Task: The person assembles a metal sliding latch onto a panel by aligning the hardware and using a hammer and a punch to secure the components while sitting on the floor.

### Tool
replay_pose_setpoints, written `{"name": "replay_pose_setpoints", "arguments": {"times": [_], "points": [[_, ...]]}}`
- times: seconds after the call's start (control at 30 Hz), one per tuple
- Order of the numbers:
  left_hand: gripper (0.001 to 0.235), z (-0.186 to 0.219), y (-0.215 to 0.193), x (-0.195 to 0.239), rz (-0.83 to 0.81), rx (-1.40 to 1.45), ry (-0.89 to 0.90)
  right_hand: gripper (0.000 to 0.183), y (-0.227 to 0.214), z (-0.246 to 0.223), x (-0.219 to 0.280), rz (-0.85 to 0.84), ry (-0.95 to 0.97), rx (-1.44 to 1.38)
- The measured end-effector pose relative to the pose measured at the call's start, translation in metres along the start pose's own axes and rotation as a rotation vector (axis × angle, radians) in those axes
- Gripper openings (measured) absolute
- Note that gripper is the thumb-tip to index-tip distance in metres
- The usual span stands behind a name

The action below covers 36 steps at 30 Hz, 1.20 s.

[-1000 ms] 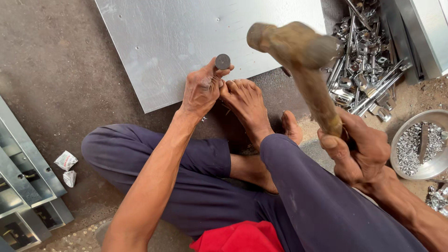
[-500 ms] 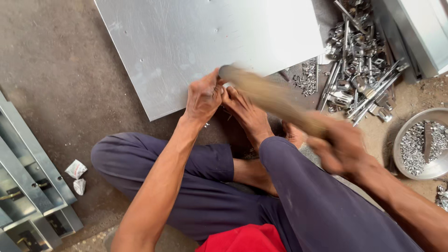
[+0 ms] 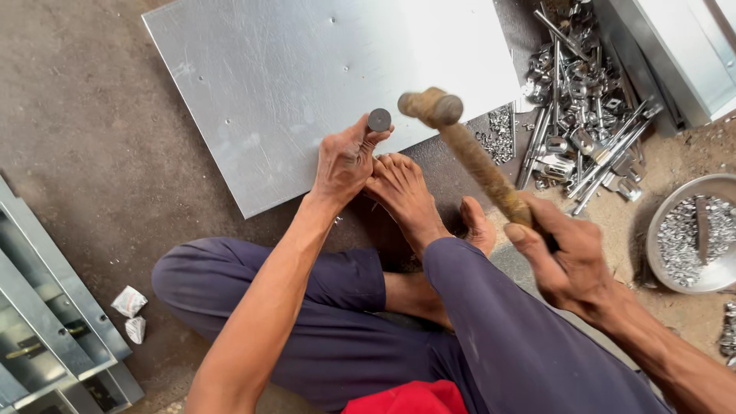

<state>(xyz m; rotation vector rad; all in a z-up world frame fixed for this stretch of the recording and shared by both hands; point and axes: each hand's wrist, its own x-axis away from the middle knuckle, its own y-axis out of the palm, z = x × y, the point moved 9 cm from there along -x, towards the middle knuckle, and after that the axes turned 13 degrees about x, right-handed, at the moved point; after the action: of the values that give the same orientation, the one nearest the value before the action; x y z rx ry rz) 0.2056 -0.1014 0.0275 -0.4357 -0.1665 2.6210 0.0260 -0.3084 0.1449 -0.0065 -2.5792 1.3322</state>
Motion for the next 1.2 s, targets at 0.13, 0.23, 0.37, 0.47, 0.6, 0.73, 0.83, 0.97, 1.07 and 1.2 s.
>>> {"name": "replay_pose_setpoints", "arguments": {"times": [0.13, 0.23, 0.37, 0.47, 0.6, 0.73, 0.83, 0.97, 1.07, 1.2], "points": [[0.021, -0.005, 0.002, 0.001, -0.001, -0.037, 0.01, 0.041, -0.028, -0.025, 0.008, 0.32, -0.309, -0.015], [0.016, -0.009, 0.008, 0.005, -0.033, -0.151, -0.051, 0.04, 0.005, -0.007, -0.01, 0.065, -0.11, 0.033], [0.016, -0.002, -0.003, -0.004, 0.053, 0.119, -0.062, 0.038, 0.002, -0.004, -0.011, 0.071, -0.043, 0.071], [0.021, 0.001, 0.0, -0.003, 0.009, 0.043, 0.022, 0.033, -0.001, -0.013, 0.0, 0.226, -0.27, 0.051], [0.019, 0.004, 0.004, -0.007, 0.019, -0.112, -0.013, 0.038, 0.028, 0.019, -0.008, -0.059, -0.004, -0.027], [0.018, -0.024, 0.017, -0.039, 0.005, 0.035, -0.142, 0.032, 0.021, 0.025, -0.008, 0.072, 0.015, -0.018], [0.016, -0.022, 0.027, -0.045, -0.051, -0.009, -0.077, 0.041, 0.01, 0.02, -0.01, 0.118, -0.005, -0.016], [0.017, -0.017, 0.027, -0.044, -0.04, 0.016, 0.042, 0.041, -0.002, 0.023, -0.006, 0.112, 0.031, -0.009], [0.036, -0.014, 0.028, -0.044, -0.024, 0.024, 0.132, 0.024, -0.014, 0.029, -0.006, 0.191, 0.043, -0.043], [0.015, -0.028, 0.034, -0.041, -0.08, -0.122, -0.039, 0.034, -0.025, 0.004, -0.003, 0.271, -0.175, -0.116]]}}
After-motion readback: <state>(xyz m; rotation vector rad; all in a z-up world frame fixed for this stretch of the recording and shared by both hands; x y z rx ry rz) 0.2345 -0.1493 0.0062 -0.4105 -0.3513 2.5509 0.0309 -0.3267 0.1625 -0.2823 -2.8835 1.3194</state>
